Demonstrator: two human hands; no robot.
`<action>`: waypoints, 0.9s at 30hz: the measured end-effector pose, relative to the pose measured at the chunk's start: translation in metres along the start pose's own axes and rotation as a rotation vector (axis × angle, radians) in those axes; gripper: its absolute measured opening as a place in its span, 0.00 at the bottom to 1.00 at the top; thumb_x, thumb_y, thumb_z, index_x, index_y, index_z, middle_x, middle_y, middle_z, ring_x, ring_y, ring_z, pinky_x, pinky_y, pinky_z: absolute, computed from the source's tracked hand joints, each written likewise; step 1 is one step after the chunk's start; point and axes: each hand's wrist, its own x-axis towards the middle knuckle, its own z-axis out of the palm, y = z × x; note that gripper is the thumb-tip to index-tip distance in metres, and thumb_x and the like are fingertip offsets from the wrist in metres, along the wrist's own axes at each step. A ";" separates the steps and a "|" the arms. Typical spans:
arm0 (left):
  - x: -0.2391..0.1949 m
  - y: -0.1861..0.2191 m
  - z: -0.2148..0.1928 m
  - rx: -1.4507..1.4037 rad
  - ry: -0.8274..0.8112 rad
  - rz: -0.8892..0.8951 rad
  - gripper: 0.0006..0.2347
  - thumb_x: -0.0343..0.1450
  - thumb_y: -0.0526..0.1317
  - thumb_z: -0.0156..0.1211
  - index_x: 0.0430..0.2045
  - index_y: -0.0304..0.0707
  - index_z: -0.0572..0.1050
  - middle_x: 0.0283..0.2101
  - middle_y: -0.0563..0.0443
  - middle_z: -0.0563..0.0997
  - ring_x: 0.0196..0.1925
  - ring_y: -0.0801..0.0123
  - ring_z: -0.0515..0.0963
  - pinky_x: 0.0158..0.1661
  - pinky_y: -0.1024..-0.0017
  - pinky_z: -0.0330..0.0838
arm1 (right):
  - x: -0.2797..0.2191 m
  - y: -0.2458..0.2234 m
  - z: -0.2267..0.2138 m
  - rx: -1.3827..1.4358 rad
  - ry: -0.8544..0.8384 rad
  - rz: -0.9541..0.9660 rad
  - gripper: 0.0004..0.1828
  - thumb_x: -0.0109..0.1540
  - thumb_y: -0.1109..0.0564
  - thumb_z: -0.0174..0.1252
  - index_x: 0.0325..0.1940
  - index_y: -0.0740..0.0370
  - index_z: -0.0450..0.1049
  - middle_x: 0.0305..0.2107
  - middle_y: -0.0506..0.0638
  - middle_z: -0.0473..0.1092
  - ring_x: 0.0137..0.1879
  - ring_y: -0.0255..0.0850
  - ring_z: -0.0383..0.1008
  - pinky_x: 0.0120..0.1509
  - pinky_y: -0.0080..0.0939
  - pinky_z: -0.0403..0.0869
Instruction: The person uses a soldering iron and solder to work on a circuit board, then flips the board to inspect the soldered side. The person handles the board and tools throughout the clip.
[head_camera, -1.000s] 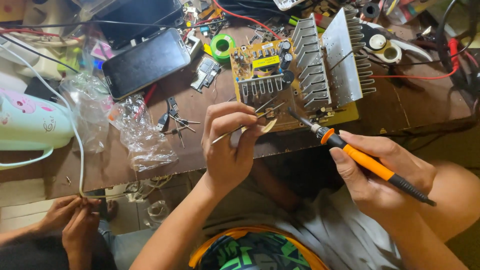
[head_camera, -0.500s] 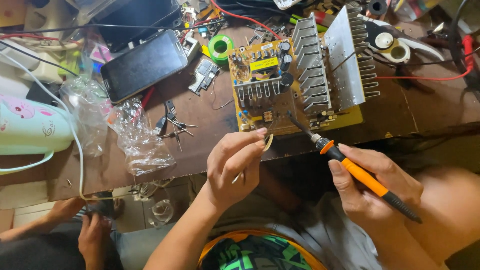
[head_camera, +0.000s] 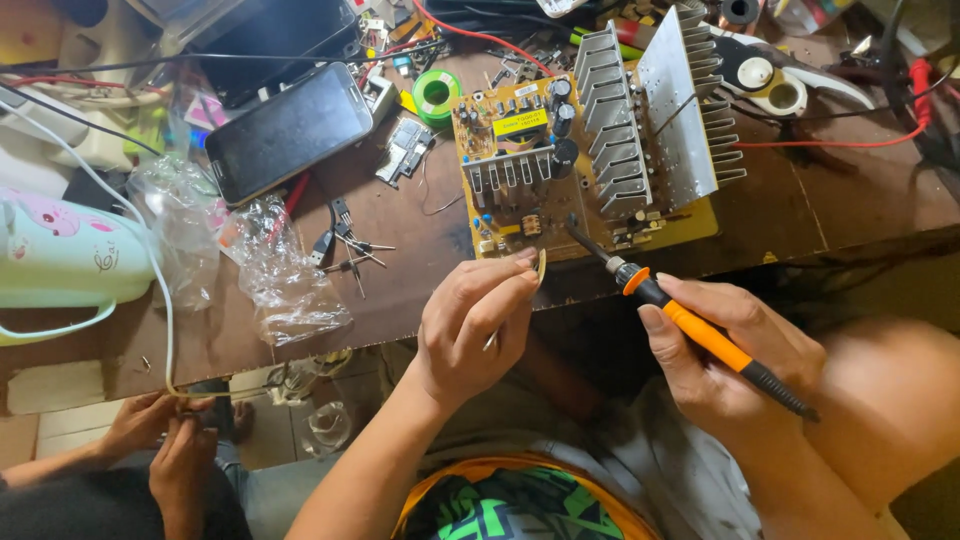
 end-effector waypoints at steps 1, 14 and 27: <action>-0.002 -0.001 0.000 0.000 0.000 0.000 0.13 0.73 0.21 0.62 0.48 0.31 0.69 0.47 0.35 0.78 0.48 0.48 0.87 0.48 0.57 0.87 | -0.001 0.001 0.000 0.000 0.000 0.000 0.12 0.66 0.59 0.67 0.51 0.66 0.78 0.42 0.58 0.79 0.40 0.44 0.80 0.48 0.38 0.76; 0.002 -0.001 0.002 0.013 -0.015 0.034 0.12 0.73 0.20 0.62 0.48 0.28 0.71 0.46 0.34 0.77 0.43 0.49 0.85 0.46 0.56 0.88 | 0.000 -0.003 0.002 -0.013 -0.023 0.034 0.13 0.66 0.58 0.67 0.53 0.63 0.78 0.42 0.56 0.79 0.41 0.42 0.79 0.48 0.36 0.75; -0.001 0.001 0.003 0.041 0.003 -0.020 0.10 0.71 0.22 0.64 0.42 0.31 0.74 0.44 0.35 0.80 0.44 0.51 0.87 0.47 0.58 0.88 | 0.006 -0.003 0.009 0.076 -0.010 -0.060 0.11 0.65 0.62 0.67 0.51 0.67 0.76 0.45 0.59 0.79 0.46 0.47 0.82 0.54 0.40 0.78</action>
